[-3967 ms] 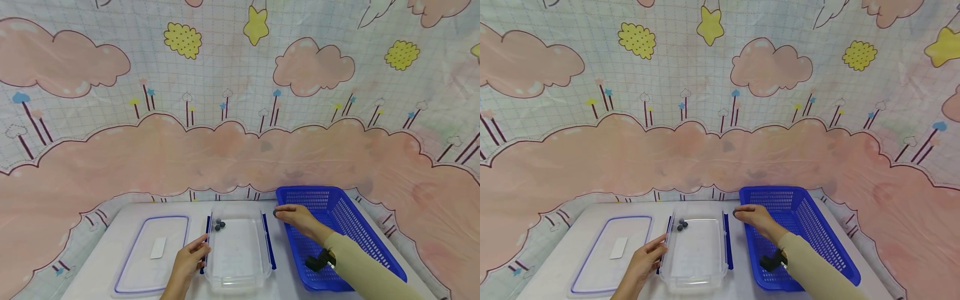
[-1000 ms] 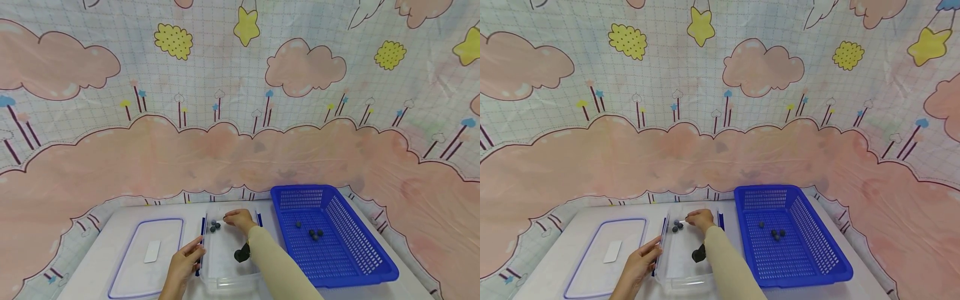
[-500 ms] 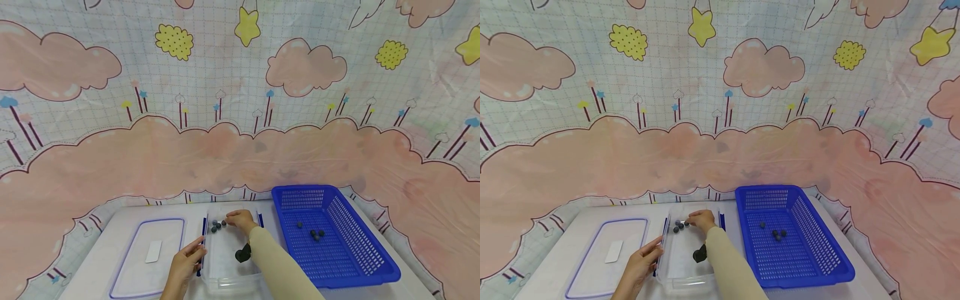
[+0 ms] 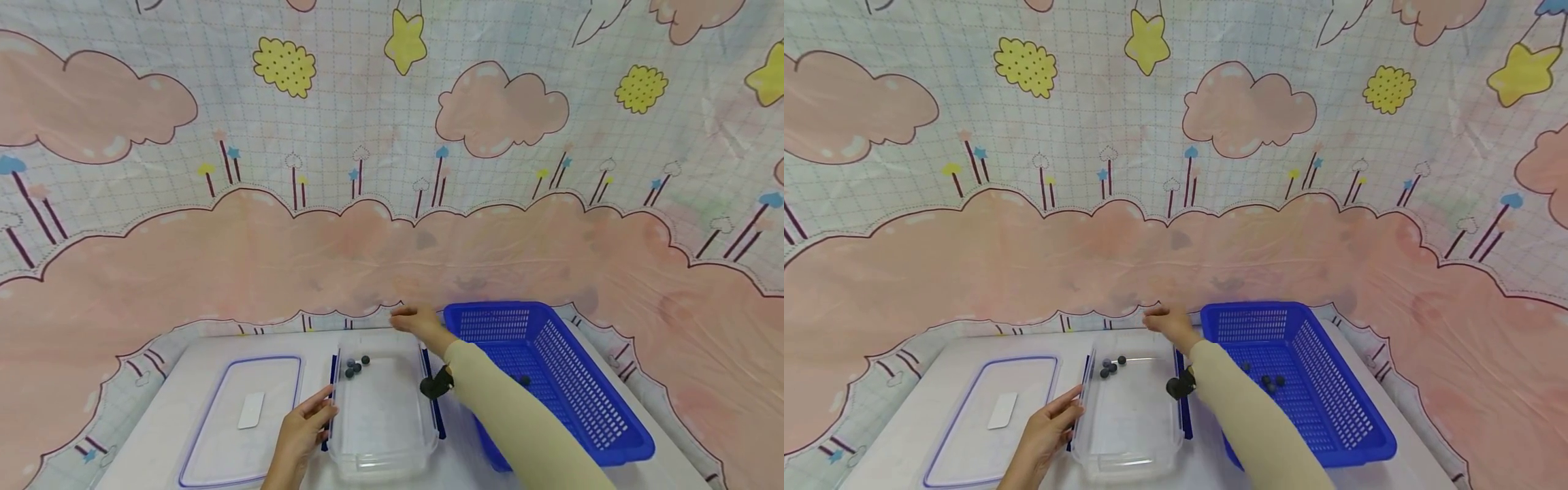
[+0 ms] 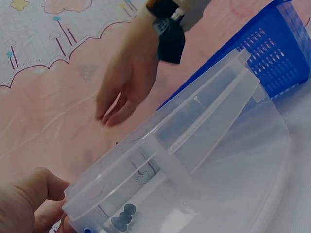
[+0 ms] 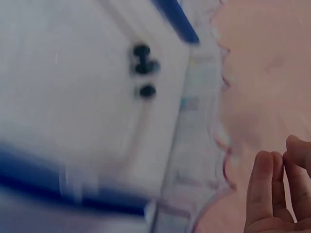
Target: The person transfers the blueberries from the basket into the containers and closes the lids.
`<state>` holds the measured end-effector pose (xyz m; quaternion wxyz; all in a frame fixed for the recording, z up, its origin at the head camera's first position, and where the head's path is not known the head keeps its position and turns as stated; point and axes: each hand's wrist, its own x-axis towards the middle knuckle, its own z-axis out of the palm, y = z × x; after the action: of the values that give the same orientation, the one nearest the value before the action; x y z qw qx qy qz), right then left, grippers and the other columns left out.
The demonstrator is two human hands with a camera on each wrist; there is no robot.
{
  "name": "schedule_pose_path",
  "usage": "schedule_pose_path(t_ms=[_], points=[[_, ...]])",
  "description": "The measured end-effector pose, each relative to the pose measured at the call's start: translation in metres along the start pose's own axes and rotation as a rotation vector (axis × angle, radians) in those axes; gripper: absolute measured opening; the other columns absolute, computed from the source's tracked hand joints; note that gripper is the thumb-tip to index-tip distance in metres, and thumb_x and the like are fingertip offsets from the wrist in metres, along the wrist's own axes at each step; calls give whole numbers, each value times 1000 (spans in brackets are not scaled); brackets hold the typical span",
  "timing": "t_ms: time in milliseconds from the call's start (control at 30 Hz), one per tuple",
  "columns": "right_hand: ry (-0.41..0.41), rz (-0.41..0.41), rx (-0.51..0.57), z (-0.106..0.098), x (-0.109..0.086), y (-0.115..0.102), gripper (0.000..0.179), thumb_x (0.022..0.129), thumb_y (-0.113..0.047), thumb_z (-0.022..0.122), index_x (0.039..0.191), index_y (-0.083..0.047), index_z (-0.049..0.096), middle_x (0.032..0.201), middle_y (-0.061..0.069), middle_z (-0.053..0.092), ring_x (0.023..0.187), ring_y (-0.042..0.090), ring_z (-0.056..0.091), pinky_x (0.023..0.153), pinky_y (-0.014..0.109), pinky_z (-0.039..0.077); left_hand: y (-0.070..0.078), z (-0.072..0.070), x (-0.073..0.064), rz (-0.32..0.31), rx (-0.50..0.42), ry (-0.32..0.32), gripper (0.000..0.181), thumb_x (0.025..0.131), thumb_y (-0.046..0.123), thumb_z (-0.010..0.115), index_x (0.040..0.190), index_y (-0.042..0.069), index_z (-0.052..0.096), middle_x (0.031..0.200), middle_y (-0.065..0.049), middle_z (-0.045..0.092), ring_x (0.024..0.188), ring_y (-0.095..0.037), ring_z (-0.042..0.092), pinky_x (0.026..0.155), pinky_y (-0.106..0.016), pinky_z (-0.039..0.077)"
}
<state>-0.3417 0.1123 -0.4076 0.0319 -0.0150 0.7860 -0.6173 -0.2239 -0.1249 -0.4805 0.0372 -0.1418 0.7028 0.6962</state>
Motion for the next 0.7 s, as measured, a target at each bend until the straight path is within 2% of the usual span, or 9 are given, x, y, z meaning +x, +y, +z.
schedule_pose_path(t_ms=[167, 367, 533, 700], points=[[126, -33, -63, -64, -2, 1, 35, 92, -8, 65, 122, 11, 63, 119, 24, 66, 104, 30, 68, 95, 40, 53, 0, 0, 0, -15, 23, 3, 48, 85, 8, 73, 132, 8, 63, 91, 9, 65, 75, -9, 57, 58, -21, 50], [161, -10, -84, -133, -21, 22, 40, 97, -10, 61, 129, 13, 55, 127, 27, 60, 114, 34, 63, 101, 44, 48, 1, -1, -1, 4, 13, -3, 49, 85, 6, 73, 133, 6, 61, 91, 8, 64, 74, -8, 55, 56, -20, 50], [173, 27, -133, -171, -44, 44, 45, 100, -15, 58, 135, 11, 50, 135, 28, 54, 122, 36, 57, 104, 45, 45, 1, -1, -2, 11, 14, -6, 49, 85, 5, 73, 133, 6, 61, 90, 8, 63, 74, -8, 55, 56, -19, 50], [175, 70, -205, -194, -67, 66, 49, 100, -18, 58, 137, 13, 47, 139, 31, 49, 126, 42, 51, 106, 51, 42, 1, 0, -2, 3, 22, -7, 49, 85, 5, 72, 133, 5, 61, 90, 8, 63, 74, -9, 55, 57, -20, 50]])
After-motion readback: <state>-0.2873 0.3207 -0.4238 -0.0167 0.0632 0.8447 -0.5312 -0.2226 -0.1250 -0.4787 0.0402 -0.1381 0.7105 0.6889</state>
